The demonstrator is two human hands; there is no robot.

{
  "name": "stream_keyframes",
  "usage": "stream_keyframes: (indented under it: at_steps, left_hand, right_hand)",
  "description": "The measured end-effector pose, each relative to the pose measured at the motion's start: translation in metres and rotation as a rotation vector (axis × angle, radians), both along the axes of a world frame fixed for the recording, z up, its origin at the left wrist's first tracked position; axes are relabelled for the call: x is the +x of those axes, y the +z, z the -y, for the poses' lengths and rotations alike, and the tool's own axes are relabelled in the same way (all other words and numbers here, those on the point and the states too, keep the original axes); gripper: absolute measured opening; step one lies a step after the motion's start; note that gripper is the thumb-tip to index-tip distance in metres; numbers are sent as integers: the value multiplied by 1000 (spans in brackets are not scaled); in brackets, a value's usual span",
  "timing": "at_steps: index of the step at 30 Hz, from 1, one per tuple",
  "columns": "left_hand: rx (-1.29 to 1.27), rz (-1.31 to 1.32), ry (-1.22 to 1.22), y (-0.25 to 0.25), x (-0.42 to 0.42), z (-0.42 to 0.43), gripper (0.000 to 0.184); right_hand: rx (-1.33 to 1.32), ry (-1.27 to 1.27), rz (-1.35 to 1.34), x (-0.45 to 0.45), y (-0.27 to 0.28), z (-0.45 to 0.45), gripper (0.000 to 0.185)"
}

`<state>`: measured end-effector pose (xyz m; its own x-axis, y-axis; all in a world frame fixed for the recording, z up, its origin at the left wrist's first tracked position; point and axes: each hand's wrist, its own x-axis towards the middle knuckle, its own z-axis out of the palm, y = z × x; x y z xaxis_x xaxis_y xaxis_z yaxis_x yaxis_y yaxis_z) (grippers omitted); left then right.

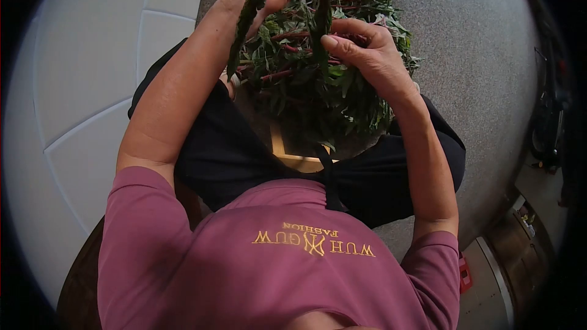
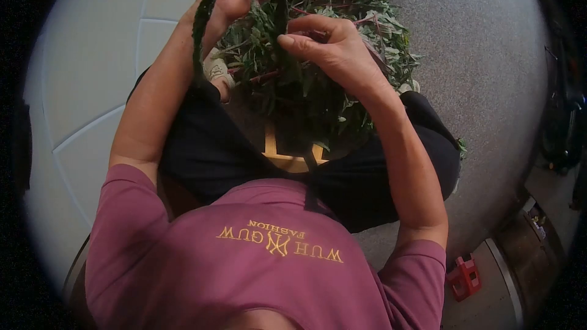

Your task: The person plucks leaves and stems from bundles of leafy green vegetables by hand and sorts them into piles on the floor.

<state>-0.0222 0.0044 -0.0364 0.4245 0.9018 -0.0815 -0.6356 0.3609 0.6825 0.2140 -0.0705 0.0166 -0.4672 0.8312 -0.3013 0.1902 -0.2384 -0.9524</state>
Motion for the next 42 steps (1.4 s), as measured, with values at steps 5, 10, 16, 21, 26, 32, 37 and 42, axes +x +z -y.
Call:
stream_keyframes:
  at_steps: [5, 10, 16, 21, 26, 32, 37, 42]
  left_hand:
    - [-156, -45, 101, 20, 20, -3, 17]
    - [-330, -29, 64, 16, 16, -9, 19]
    - [-343, 10, 20, 8, 10, -9, 18]
    - [-167, -69, 110, 0, 13, -16, 10]
    - [62, -415, 160, 16, 26, -3, 16]
    - [192, -584, 93, 20, 36, 6, 19]
    - [310, -628, 81, 30, 41, 9, 20]
    - [471, -714, -17, 33, 39, 12, 20]
  right_hand:
    - [-21, -57, -1, 5, 2, -1, 16]
    - [39, -22, 25, 7, 10, 0, 13]
    - [39, -3, 34, 11, 18, 2, 13]
    - [85, 31, 78, 15, 17, 3, 16]
    - [118, -81, 155, 18, 6, 8, 21]
    - [544, -373, 232, 25, 5, -2, 17]
    - [561, -509, 140, 39, 22, -12, 15]
    - [602, -627, 141, 61, 29, -18, 14]
